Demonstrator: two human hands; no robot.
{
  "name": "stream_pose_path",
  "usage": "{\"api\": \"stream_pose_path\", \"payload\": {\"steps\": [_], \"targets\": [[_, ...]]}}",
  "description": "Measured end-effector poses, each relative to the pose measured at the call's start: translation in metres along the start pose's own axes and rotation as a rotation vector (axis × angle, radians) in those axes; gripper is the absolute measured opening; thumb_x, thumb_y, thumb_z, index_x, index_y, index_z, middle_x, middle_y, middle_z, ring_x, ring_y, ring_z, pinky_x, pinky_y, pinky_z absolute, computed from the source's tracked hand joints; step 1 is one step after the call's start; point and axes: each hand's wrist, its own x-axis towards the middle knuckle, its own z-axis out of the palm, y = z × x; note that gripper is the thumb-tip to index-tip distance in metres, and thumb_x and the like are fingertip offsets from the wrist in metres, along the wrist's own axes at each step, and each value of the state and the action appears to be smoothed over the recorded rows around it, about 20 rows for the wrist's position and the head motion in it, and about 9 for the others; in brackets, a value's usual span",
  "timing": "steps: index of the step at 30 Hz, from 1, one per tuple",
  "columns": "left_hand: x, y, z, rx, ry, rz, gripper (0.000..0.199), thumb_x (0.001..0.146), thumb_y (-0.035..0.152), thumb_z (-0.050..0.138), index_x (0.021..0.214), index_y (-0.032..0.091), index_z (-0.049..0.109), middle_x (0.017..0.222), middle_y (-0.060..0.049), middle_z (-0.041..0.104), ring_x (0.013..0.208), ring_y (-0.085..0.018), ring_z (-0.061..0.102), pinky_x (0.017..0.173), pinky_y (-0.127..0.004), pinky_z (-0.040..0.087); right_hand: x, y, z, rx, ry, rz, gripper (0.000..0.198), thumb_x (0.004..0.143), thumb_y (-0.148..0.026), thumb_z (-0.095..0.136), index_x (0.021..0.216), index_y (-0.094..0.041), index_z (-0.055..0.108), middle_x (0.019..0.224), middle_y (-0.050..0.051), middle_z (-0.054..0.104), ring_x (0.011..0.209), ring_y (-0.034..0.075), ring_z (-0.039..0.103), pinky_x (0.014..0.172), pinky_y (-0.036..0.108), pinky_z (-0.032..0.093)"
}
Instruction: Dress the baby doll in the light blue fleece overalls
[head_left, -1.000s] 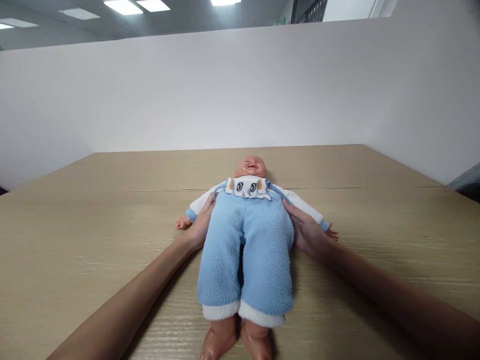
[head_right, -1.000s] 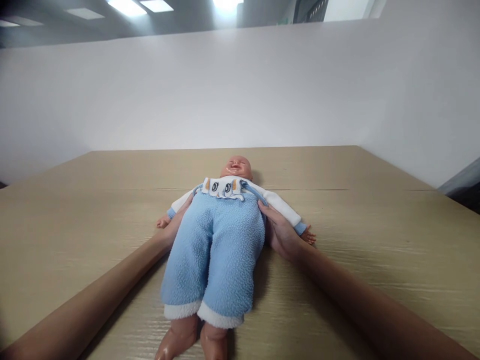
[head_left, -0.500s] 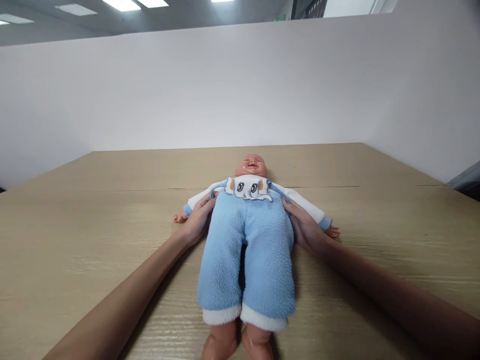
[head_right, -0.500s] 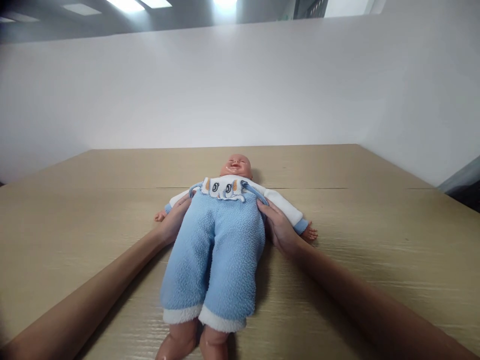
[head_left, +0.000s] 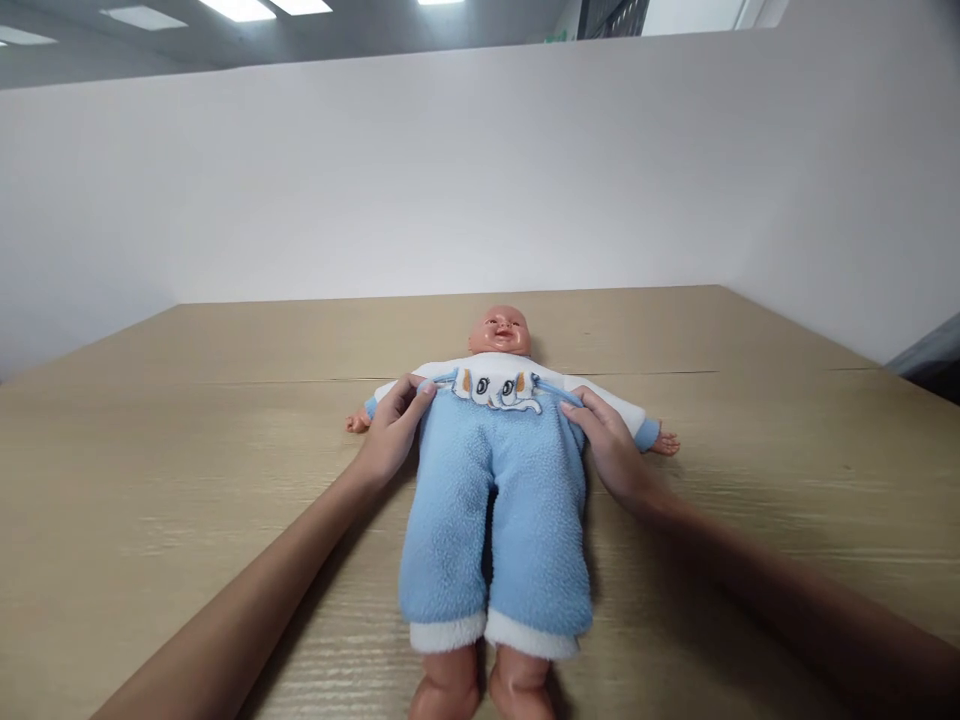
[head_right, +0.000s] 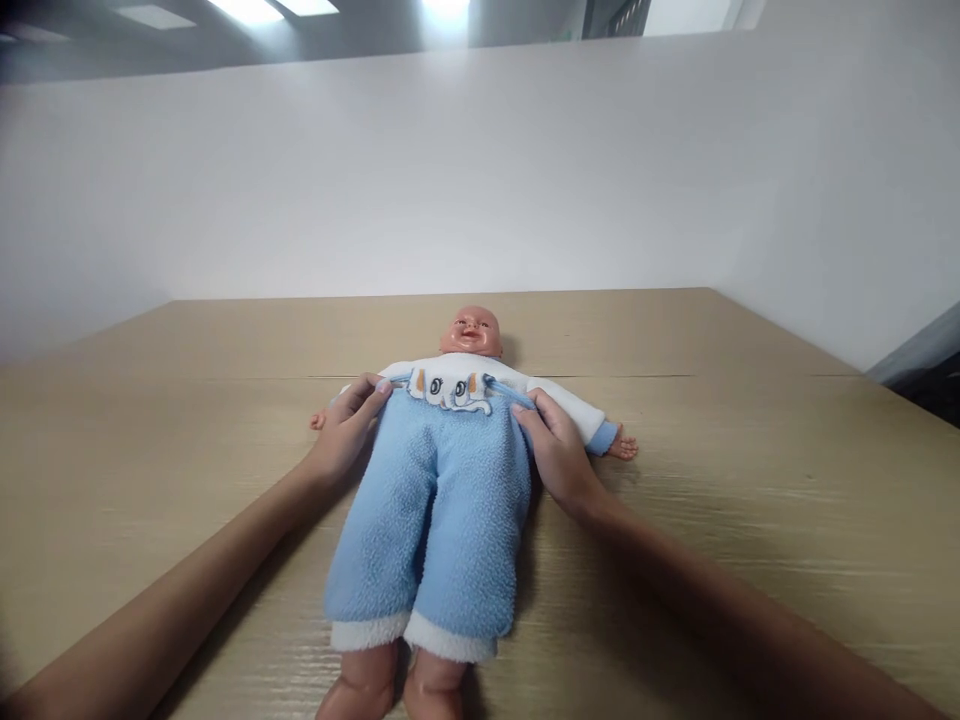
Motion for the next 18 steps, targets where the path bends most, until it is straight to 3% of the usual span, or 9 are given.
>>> {"api": "stream_pose_path", "payload": {"steps": [3, 8, 11, 14, 16, 18], "targets": [[-0.001, 0.001, 0.002, 0.109, 0.066, 0.078, 0.031, 0.105, 0.053, 0.064, 0.1, 0.022, 0.067, 0.092, -0.001, 0.063, 0.086, -0.019, 0.053, 0.078, -0.028, 0.039, 0.014, -0.01, -0.004, -0.015, 0.004, -0.016, 0.013, 0.09, -0.035, 0.058, 0.08, -0.027, 0.054, 0.076, -0.001, 0.049, 0.078, 0.023, 0.045, 0.073, 0.036, 0.038], [-0.001, -0.001, 0.003, 0.26, 0.146, 0.134, 0.032, 0.107, 0.055, 0.057, 0.113, 0.024, 0.064, 0.104, -0.003, 0.071, 0.095, -0.022, 0.063, 0.084, -0.032, 0.047, 0.051, -0.032, 0.002, -0.031, 0.023, -0.055, 0.015, 0.087, -0.034, 0.057, 0.076, -0.024, 0.058, 0.077, -0.001, 0.055, 0.078, 0.021, 0.049, 0.072, 0.034, 0.038], [0.0, -0.002, 0.006, 0.32, 0.178, 0.222, 0.03, 0.109, 0.051, 0.055, 0.12, 0.024, 0.062, 0.111, -0.004, 0.07, 0.101, -0.022, 0.064, 0.091, -0.034, 0.048, 0.07, -0.051, 0.025, -0.065, 0.115, -0.131, 0.013, 0.088, -0.035, 0.059, 0.082, -0.024, 0.059, 0.082, -0.001, 0.06, 0.082, 0.02, 0.055, 0.076, 0.033, 0.042], [0.0, -0.005, 0.009, 0.314, 0.216, 0.277, 0.028, 0.111, 0.048, 0.054, 0.124, 0.024, 0.059, 0.116, -0.005, 0.068, 0.104, -0.021, 0.063, 0.096, -0.035, 0.048, 0.091, -0.074, 0.059, -0.128, 0.145, -0.316, 0.008, 0.091, -0.032, 0.06, 0.091, -0.024, 0.06, 0.097, 0.001, 0.067, 0.095, 0.021, 0.06, 0.086, 0.034, 0.045], [0.0, -0.007, 0.011, 0.313, 0.229, 0.313, 0.025, 0.111, 0.045, 0.053, 0.124, 0.024, 0.059, 0.117, -0.005, 0.067, 0.105, -0.021, 0.063, 0.097, -0.035, 0.047, 0.111, -0.088, 0.083, -0.178, 0.057, -0.384, 0.007, 0.095, -0.032, 0.058, 0.095, -0.025, 0.06, 0.096, 0.001, 0.068, 0.09, 0.02, 0.062, 0.085, 0.034, 0.047], [0.0, -0.008, 0.011, 0.336, 0.235, 0.368, 0.022, 0.112, 0.042, 0.053, 0.123, 0.024, 0.059, 0.116, -0.006, 0.066, 0.105, -0.021, 0.062, 0.097, -0.036, 0.047, 0.135, -0.096, 0.104, -0.316, -0.169, -0.455, 0.011, 0.099, -0.032, 0.055, 0.095, -0.024, 0.062, 0.093, 0.001, 0.072, 0.086, 0.02, 0.063, 0.082, 0.035, 0.047]]}}
